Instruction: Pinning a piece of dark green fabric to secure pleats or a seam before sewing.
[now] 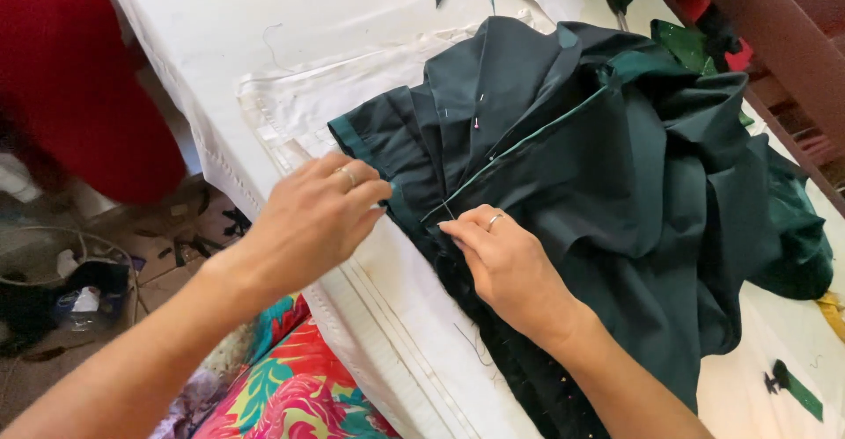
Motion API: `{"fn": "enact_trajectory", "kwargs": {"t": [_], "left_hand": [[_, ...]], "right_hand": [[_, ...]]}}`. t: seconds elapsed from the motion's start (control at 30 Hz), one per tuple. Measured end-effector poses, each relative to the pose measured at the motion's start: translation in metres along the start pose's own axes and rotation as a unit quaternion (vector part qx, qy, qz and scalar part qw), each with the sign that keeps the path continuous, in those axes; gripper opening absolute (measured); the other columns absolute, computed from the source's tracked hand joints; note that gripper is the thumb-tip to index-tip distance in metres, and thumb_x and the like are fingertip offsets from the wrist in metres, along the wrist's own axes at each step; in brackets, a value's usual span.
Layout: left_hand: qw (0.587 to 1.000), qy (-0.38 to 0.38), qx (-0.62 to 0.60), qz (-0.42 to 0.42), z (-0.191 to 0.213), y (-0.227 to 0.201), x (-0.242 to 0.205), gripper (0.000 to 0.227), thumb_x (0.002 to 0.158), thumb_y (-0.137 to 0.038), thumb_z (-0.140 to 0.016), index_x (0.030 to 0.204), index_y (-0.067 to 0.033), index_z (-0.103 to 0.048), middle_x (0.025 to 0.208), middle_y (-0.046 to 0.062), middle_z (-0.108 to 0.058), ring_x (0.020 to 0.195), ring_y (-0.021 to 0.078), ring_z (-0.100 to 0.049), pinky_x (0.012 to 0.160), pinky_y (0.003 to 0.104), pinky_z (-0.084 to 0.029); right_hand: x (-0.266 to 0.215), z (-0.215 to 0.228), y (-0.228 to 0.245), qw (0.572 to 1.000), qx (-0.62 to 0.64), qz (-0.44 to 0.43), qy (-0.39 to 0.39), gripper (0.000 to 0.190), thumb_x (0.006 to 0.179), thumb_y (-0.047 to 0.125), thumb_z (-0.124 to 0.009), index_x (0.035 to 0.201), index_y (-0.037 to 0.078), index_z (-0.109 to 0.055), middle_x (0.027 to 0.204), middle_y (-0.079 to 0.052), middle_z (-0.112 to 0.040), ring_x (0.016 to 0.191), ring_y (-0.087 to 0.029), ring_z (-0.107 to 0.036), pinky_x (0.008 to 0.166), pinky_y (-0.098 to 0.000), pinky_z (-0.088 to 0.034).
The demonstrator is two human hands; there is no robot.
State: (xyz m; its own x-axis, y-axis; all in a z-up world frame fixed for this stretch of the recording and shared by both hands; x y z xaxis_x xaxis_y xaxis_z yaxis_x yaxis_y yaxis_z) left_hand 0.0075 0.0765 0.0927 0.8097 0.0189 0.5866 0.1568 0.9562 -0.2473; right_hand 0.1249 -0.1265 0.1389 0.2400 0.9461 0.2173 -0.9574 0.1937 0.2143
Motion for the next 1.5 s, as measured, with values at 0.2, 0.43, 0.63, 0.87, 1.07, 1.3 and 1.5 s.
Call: {"fn": "enact_trajectory", "kwargs": {"t": [0.2, 0.43, 0.63, 0.87, 1.07, 1.3, 1.5], "left_hand": [[0.977, -0.052, 0.098, -0.185, -0.006, 0.019, 0.022, 0.009, 0.085, -0.019, -0.069, 0.078, -0.0163, -0.066, 0.083, -0.001, -0.061, 0.089, 0.0210, -0.058, 0.077, 0.033, -0.045], [0.949, 0.058, 0.166, -0.260, 0.013, 0.004, 0.046, 0.010, 0.082, -0.014, -0.076, 0.074, -0.0179, -0.072, 0.072, -0.004, -0.061, 0.073, 0.0164, -0.054, 0.070, 0.034, -0.041], [0.934, 0.112, 0.189, -0.282, 0.009, 0.004, 0.055, 0.015, 0.082, -0.016, -0.074, 0.068, -0.0157, -0.071, 0.060, -0.004, -0.055, 0.062, 0.0157, -0.048, 0.065, 0.035, -0.039], [0.934, 0.089, 0.174, -0.298, 0.008, 0.009, 0.067, 0.020, 0.082, -0.012, -0.073, 0.063, -0.0153, -0.070, 0.055, -0.008, -0.051, 0.060, 0.0138, -0.048, 0.063, 0.031, -0.038], [0.949, 0.101, 0.122, -0.274, 0.014, 0.007, 0.080, 0.022, 0.086, -0.014, -0.067, 0.066, -0.0168, -0.073, 0.057, -0.006, -0.057, 0.061, 0.0127, -0.054, 0.064, 0.030, -0.041], [0.953, 0.131, 0.118, -0.245, 0.013, 0.005, 0.088, 0.020, 0.088, -0.015, -0.063, 0.073, -0.0167, -0.076, 0.064, -0.003, -0.065, 0.069, 0.0143, -0.061, 0.066, 0.029, -0.046], [0.952, 0.165, 0.099, -0.237, 0.014, -0.003, 0.102, 0.016, 0.083, -0.013, -0.064, 0.075, -0.0156, -0.077, 0.066, -0.001, -0.067, 0.071, 0.0175, -0.064, 0.069, 0.030, -0.050]], "right_hand": [[0.003, -0.002, -0.002, 0.999, -0.022, -0.033, 0.010, 0.018, 0.099, 0.020, -0.059, 0.112, 0.011, -0.068, 0.098, -0.003, -0.064, 0.094, -0.020, -0.067, 0.085, -0.0311, -0.057], [0.005, -0.008, -0.001, 0.999, -0.021, -0.033, -0.009, 0.016, 0.098, 0.019, -0.061, 0.109, 0.010, -0.069, 0.097, -0.003, -0.063, 0.090, -0.020, -0.067, 0.079, -0.0302, -0.058], [0.010, -0.004, 0.003, 0.998, 0.017, -0.057, -0.011, 0.023, 0.098, 0.024, -0.060, 0.112, 0.009, -0.069, 0.099, -0.007, -0.064, 0.089, -0.024, -0.068, 0.074, -0.0314, -0.059], [0.021, 0.004, 0.020, 0.982, 0.063, -0.176, 0.023, 0.038, 0.086, 0.036, -0.074, 0.109, 0.006, -0.073, 0.099, -0.012, -0.066, 0.087, -0.024, -0.071, 0.074, -0.0287, -0.060], [0.022, -0.010, 0.012, 0.988, -0.030, -0.149, 0.018, 0.031, 0.090, 0.036, -0.071, 0.105, 0.010, -0.074, 0.094, -0.006, -0.066, 0.083, -0.020, -0.070, 0.068, -0.0271, -0.059], [0.031, 0.002, 0.028, 0.976, -0.007, -0.216, 0.028, 0.038, 0.090, 0.042, -0.069, 0.102, 0.007, -0.077, 0.092, -0.012, -0.069, 0.083, -0.022, -0.071, 0.069, -0.0266, -0.060], [0.029, -0.026, 0.005, 0.973, -0.076, -0.217, 0.021, 0.023, 0.092, 0.031, -0.066, 0.100, 0.013, -0.079, 0.090, -0.004, -0.070, 0.079, -0.015, -0.070, 0.066, -0.0209, -0.058]]}}
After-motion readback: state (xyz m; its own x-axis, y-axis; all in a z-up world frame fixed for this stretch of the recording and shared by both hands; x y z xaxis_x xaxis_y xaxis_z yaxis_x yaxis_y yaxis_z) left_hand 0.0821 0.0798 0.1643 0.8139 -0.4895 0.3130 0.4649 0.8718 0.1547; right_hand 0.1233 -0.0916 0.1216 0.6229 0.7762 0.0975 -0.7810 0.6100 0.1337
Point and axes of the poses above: each hand's wrist, its own x-axis towards the middle knuckle, its own z-axis out of the back of the hand, y = z × x, the point moved 2 cm from there along x, towards the middle knuckle
